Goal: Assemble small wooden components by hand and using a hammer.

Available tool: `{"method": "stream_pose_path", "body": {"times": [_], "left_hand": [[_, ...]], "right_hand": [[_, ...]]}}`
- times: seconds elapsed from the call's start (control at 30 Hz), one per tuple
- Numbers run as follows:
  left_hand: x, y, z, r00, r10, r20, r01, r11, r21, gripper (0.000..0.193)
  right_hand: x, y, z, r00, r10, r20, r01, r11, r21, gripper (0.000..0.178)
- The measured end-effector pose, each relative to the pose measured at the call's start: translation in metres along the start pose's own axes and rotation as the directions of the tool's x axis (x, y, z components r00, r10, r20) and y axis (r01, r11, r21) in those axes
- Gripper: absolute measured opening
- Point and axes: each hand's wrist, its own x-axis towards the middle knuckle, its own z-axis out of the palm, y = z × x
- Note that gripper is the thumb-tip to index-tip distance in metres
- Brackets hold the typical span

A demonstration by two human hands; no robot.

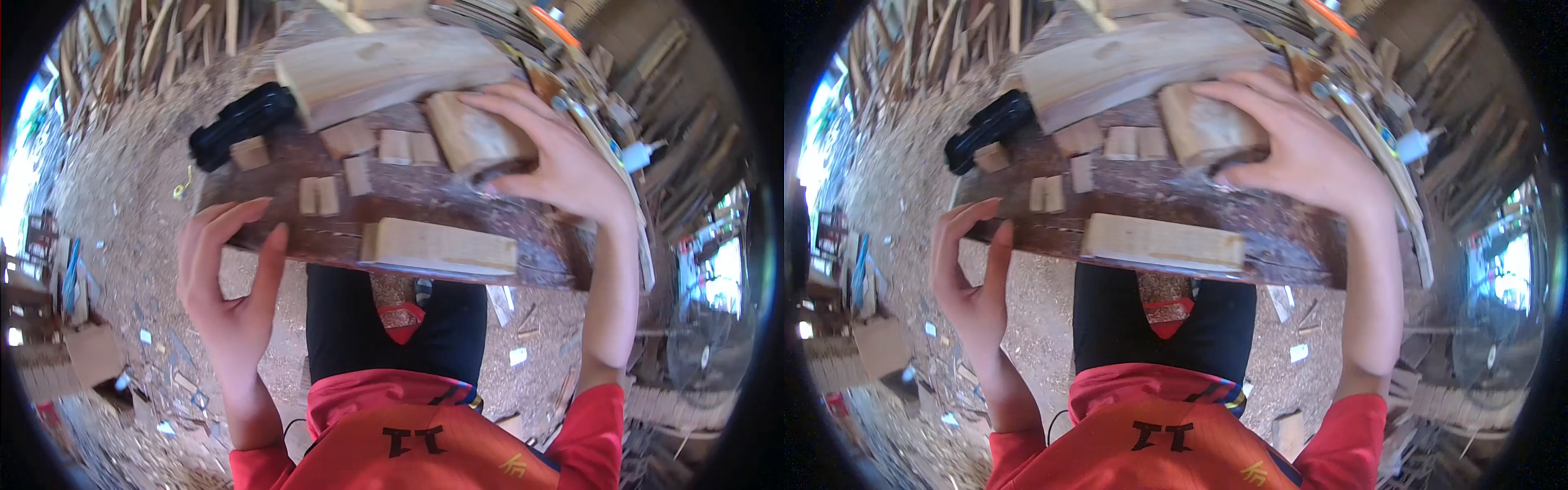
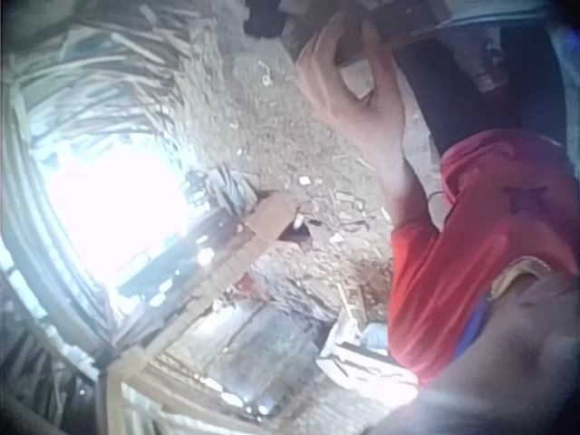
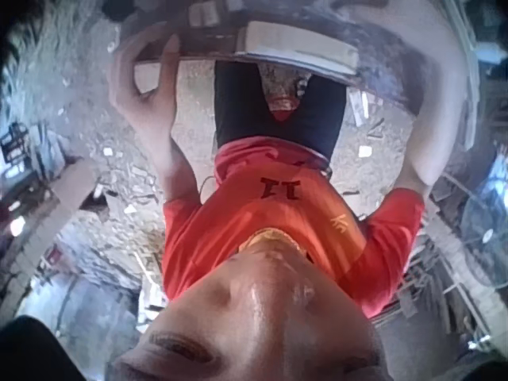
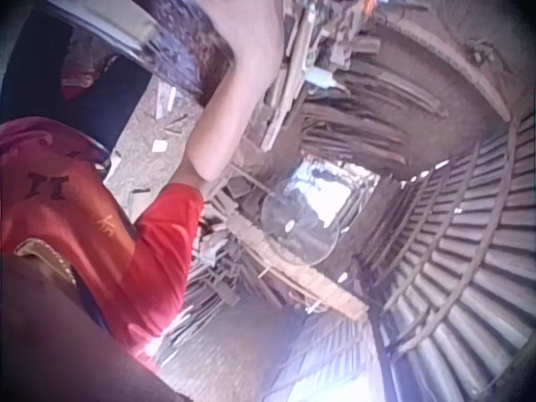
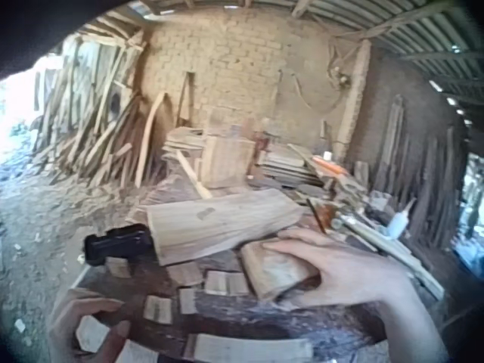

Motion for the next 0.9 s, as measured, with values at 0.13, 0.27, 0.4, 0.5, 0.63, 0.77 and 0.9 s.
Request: {"method": "stream_pose_path", "body": {"times": [0.13, 0.27, 0.4, 0.5, 0.63, 0.77, 0.9], "left_hand": [[0.001, 0.005, 0.011, 0.999, -0.013, 0.031, 0.015, 0.997, -0.070, 0.027], [0.003, 0.015, 0.016, 0.998, 0.023, 0.060, -0.020, 0.998, -0.056, 0.025], [0.002, 0.014, 0.015, 0.997, 0.071, 0.027, -0.069, 0.997, -0.045, 0.021], [0.005, 0.015, 0.022, 0.995, 0.059, 0.085, -0.054, 0.996, -0.064, 0.022], [0.011, 0.024, 0.034, 0.993, 0.106, 0.051, -0.101, 0.991, -0.088, 0.022], [0.015, 0.034, 0.038, 0.983, 0.139, 0.123, -0.130, 0.988, -0.080, 0.027], [0.017, 0.041, 0.042, 0.980, 0.151, 0.131, -0.141, 0.987, -0.081, 0.028]], "right_hand": [[0.002, 0.028, 0.004, 0.999, -0.017, -0.052, 0.013, 0.997, -0.070, 0.080], [-0.005, 0.045, -0.013, 0.995, -0.017, -0.096, 0.017, 1.000, -0.006, 0.084], [-0.023, 0.029, -0.057, 0.873, 0.256, -0.415, -0.203, 0.965, 0.167, 0.092], [-0.039, 0.053, -0.068, 0.778, 0.193, -0.598, -0.067, 0.972, 0.226, 0.092], [-0.049, 0.021, -0.063, 0.827, 0.176, -0.534, -0.092, 0.979, 0.180, 0.090], [-0.039, 0.035, -0.032, 0.924, -0.027, -0.382, -0.003, 0.997, -0.078, 0.080], [-0.031, 0.031, -0.004, 0.927, -0.077, -0.367, -0.006, 0.975, -0.222, 0.079]]}}
